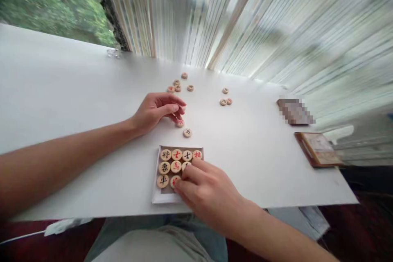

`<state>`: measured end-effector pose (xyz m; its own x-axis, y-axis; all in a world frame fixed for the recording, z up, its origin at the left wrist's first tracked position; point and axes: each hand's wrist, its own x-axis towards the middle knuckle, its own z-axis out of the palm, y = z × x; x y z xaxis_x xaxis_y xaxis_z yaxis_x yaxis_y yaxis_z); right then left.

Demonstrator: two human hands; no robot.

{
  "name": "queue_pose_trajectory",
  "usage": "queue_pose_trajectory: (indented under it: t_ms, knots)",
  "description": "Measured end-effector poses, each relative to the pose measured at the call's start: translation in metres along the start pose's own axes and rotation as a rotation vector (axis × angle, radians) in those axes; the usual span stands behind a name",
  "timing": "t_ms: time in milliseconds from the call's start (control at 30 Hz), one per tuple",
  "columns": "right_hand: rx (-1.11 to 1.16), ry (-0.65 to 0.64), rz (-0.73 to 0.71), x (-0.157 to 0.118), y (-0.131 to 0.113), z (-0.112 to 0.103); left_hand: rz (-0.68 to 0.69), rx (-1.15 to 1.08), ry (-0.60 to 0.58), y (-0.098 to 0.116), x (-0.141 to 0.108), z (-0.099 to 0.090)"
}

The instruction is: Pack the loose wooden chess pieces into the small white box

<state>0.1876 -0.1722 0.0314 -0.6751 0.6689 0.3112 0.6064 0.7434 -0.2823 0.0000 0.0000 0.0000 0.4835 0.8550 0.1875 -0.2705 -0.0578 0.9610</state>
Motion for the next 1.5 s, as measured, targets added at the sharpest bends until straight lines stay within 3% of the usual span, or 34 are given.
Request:
queue_pose_trajectory:
  t_ms: [367,533,667,800,967,1167,1500]
  knots:
    - [0.008,0.037,0.014,0.003,0.000,0.005,-0.010,0.029,0.032,0.000,0.000,-0.001]
    - [0.074,0.091,0.073,0.004,0.004,-0.011,0.020,0.038,0.110,0.001,0.000,-0.005]
    - [0.080,0.267,0.170,0.007,0.038,-0.036,0.110,0.093,0.235,0.010,0.007,-0.017]
    - [0.010,0.352,0.415,0.018,0.090,-0.051,0.204,0.214,0.393,0.014,0.021,-0.039]
    - [0.114,0.269,0.566,0.054,0.138,-0.045,0.188,0.454,0.530,0.004,0.034,-0.064]
    - [0.147,0.157,0.660,0.119,0.170,-0.023,0.142,0.564,0.535,-0.005,0.036,-0.073]
    - [0.161,0.027,0.433,0.187,0.168,0.006,0.123,0.613,0.532,-0.002,0.037,-0.069]
